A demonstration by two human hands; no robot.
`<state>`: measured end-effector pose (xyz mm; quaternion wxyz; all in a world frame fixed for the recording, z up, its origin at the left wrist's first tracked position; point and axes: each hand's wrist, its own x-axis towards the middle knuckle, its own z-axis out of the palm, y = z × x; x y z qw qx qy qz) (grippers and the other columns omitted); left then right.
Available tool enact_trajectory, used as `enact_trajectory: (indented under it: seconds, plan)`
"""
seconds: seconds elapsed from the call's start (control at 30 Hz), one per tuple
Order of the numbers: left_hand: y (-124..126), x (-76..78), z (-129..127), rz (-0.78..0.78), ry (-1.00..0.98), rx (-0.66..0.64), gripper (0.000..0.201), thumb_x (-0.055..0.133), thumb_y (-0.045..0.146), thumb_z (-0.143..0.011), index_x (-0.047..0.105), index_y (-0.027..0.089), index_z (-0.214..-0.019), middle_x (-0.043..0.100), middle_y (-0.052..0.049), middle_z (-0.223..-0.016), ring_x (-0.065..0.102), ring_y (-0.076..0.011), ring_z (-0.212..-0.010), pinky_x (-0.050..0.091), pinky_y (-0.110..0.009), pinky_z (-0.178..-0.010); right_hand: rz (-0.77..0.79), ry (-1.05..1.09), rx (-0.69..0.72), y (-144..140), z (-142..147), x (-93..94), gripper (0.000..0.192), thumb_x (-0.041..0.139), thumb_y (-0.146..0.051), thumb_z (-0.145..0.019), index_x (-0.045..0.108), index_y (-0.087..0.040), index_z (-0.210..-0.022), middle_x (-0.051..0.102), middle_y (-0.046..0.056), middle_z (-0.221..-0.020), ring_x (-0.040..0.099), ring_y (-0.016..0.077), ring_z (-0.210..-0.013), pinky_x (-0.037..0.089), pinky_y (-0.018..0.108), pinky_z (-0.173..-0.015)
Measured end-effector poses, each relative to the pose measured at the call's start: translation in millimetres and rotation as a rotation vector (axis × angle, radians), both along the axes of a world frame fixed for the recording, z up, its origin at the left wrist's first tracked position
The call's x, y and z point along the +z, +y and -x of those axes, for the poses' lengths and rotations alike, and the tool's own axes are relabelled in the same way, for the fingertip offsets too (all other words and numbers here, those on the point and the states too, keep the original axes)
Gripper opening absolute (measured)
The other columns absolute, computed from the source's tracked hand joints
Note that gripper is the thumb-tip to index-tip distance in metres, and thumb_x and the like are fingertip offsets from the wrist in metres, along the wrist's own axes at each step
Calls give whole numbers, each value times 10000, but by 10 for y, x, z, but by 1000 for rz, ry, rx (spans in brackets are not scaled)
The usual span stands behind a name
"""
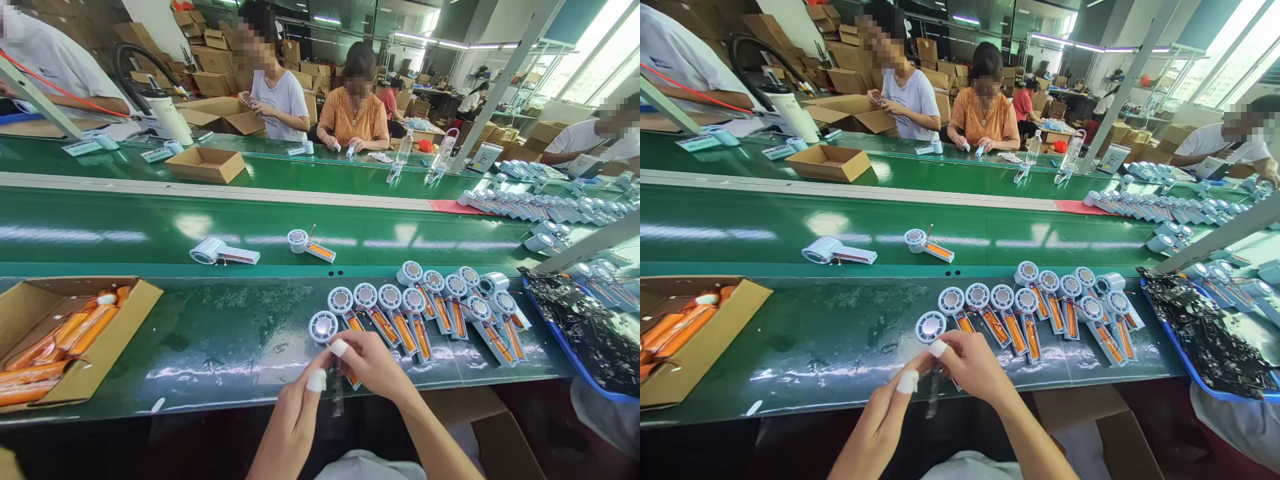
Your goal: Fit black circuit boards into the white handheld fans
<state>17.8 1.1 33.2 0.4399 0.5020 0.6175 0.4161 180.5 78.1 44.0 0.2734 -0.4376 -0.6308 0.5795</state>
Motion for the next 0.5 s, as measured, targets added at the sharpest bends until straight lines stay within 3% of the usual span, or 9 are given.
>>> enact_trajectory:
  seconds: [0.07, 0.13, 0.27, 0.37, 0.5]
  plan:
    - [-1, 6, 0, 68, -94, 59, 562, 377, 589, -966, 730, 216, -1193, 762, -102, -1202, 670, -280, -1198, 494, -405, -1071, 179, 123, 19, 22, -58, -15, 268, 660, -425, -891, 704, -170, -961, 643, -8, -692, 554, 119, -544, 396, 218, -504]
    - [67, -34, 14, 96, -79, 107, 557, 429, 633, -921, 758, 200, -1041, 797, -112, -1018, 738, -289, -978, 578, -392, -905, 275, 226, 5, 46, -90, -63, 294, 746, -414, -801, 678, -167, -946, 650, -8, -697, 564, 123, -568, 412, 222, -526]
    - [275, -168, -34, 145, 2, 56, 522, 560, 691, -802, 737, 200, -793, 693, -47, -590, 643, -234, -546, 518, -317, -538, 311, 381, -17, 41, -63, -121, 219, 737, -350, -784, 650, -165, -864, 644, -16, -668, 572, 115, -604, 451, 244, -626]
    - [376, -190, -126, 227, -196, 20, 589, 558, 742, -779, 721, 180, -713, 691, -57, -592, 644, -235, -552, 517, -327, -537, 316, 441, 50, -42, -10, -96, 221, 743, -344, -787, 642, -170, -878, 615, -33, -668, 552, 102, -597, 453, 239, -629]
    - [421, -103, -220, 347, -627, 58, 579, 597, 722, -777, 754, 170, -851, 767, -78, -794, 722, -273, -811, 577, -368, -735, 332, 437, 138, -179, 15, -31, 279, 788, -379, -774, 620, -173, -855, 590, -29, -708, 549, 101, -596, 452, 235, -603]
